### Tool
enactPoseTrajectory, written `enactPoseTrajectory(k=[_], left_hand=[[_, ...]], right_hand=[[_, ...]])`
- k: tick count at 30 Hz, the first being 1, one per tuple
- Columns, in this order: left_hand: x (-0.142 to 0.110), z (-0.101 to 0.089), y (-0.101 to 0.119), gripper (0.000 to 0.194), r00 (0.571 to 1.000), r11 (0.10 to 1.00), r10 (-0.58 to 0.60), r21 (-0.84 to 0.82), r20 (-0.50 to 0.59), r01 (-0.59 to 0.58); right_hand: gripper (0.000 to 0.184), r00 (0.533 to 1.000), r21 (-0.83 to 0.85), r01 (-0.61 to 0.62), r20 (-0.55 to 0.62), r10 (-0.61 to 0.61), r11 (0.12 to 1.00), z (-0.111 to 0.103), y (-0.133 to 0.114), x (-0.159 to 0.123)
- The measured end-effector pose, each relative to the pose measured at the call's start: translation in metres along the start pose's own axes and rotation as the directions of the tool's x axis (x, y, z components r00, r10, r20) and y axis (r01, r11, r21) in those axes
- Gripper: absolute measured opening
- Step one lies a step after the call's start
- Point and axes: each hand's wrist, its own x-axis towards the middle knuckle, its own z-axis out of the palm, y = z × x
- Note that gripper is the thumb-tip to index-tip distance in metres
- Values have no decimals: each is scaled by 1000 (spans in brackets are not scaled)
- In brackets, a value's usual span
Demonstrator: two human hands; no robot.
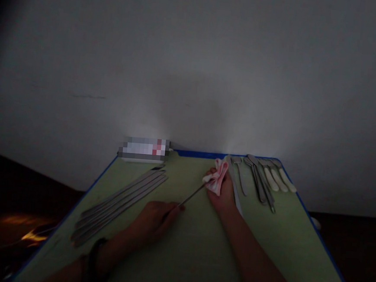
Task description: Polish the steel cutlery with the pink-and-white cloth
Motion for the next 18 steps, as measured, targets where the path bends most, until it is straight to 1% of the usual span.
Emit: enactPoseTrajectory(k=[4,7,11,15,18], left_hand=[[0,1,1,44,999,998,-37,41,5,37],[0,-1,1,44,998,998,-58,12,12,58],[0,-2,1,44,997,997,-77,-26,16,77],[1,-1,2,45,992,992,-117,-42,37,119],[2,-4,3,44,987,984,-149,-87,63,154]], right_hand=[[22,1000,-15,2,0,-2,1000,4,4,-2],[23,999,-31,36,-30,-37,999,8,6,-3],[19,993,-81,69,-86,-76,994,12,12,-5],[22,994,-134,10,-103,-24,991,13,27,-9],[24,996,-189,-50,-86,34,981,15,37,-12]])
